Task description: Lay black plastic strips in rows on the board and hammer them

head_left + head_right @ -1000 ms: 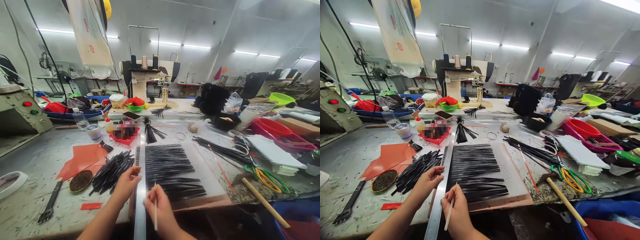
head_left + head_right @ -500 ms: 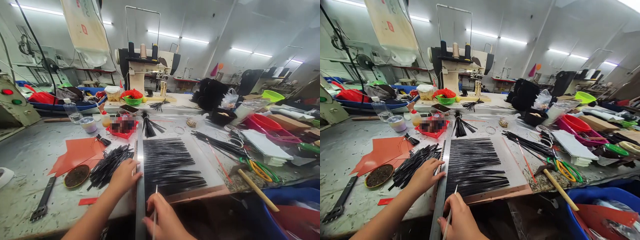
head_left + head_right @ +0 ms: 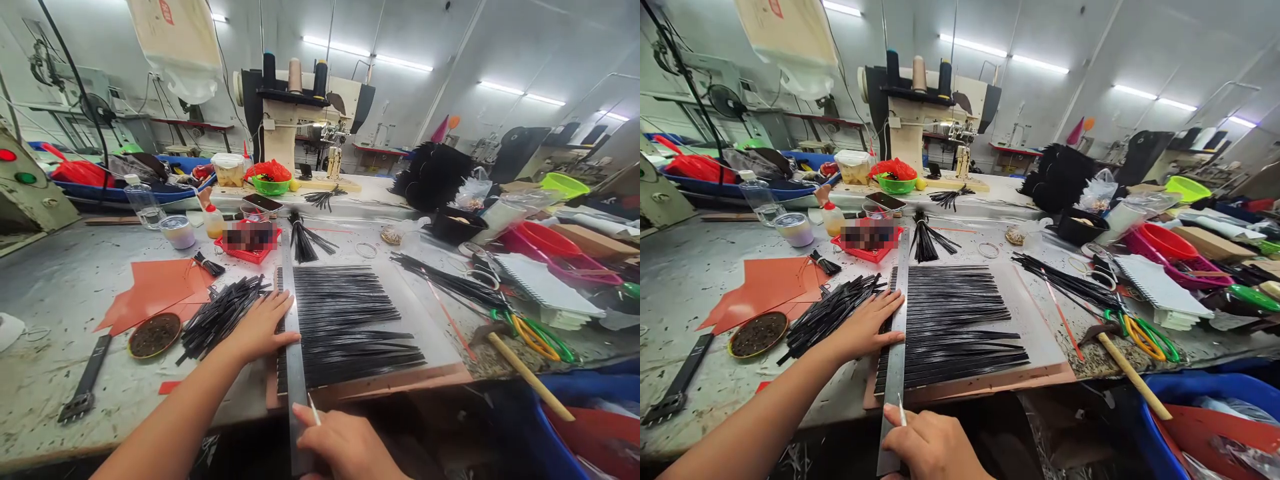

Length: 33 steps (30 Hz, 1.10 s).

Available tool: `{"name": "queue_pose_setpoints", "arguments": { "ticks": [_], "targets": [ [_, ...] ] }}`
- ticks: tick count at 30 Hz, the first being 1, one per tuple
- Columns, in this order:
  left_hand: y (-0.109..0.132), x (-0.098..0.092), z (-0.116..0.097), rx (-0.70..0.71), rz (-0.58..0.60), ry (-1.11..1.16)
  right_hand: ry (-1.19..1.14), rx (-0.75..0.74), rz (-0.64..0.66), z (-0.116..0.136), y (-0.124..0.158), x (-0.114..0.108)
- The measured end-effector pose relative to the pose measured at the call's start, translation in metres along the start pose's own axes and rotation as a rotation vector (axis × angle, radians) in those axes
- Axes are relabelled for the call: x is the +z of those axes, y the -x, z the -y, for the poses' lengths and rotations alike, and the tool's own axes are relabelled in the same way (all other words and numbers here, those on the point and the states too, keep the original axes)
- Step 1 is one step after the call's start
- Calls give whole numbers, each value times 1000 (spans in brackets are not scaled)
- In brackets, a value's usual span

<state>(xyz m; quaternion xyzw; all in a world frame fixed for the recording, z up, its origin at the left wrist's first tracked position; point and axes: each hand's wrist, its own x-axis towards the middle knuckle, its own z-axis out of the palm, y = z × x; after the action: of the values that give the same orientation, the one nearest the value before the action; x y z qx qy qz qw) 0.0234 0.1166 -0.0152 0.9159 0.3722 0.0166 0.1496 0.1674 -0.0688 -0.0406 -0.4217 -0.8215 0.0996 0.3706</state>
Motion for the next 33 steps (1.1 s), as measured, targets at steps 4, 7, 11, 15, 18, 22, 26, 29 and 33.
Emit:
{"name": "queue_pose_setpoints", "arguments": {
  "ticks": [4,7,11,15,18,22,26,29,33],
  "targets": [
    [-3,0,0,13,-8,-20,20,-8,1,-2,1,6],
    [-4,0,2,15,-7,-23,-12,-2,-34,-3,3,9],
    [-5,2,3,18,-9,-23,-41,14,-19,-3,3,9],
    [-5,4,4,24,-24,-23,-51,37,16,-3,3,7],
    [-5,6,5,28,-35,-29,-57,45,24,-3,2,7],
    [-5,4,3,28,-35,-49,-58,45,27,-3,1,6],
    [-6,-2,3,30,-11,-74,-64,33,-3,-4,0,5],
    [-8,-8,3,34,19,-90,-70,39,-11,-6,1,7],
    [-9,-10,4,38,53,-105,-74,60,-23,-4,2,8]
  ]
}}
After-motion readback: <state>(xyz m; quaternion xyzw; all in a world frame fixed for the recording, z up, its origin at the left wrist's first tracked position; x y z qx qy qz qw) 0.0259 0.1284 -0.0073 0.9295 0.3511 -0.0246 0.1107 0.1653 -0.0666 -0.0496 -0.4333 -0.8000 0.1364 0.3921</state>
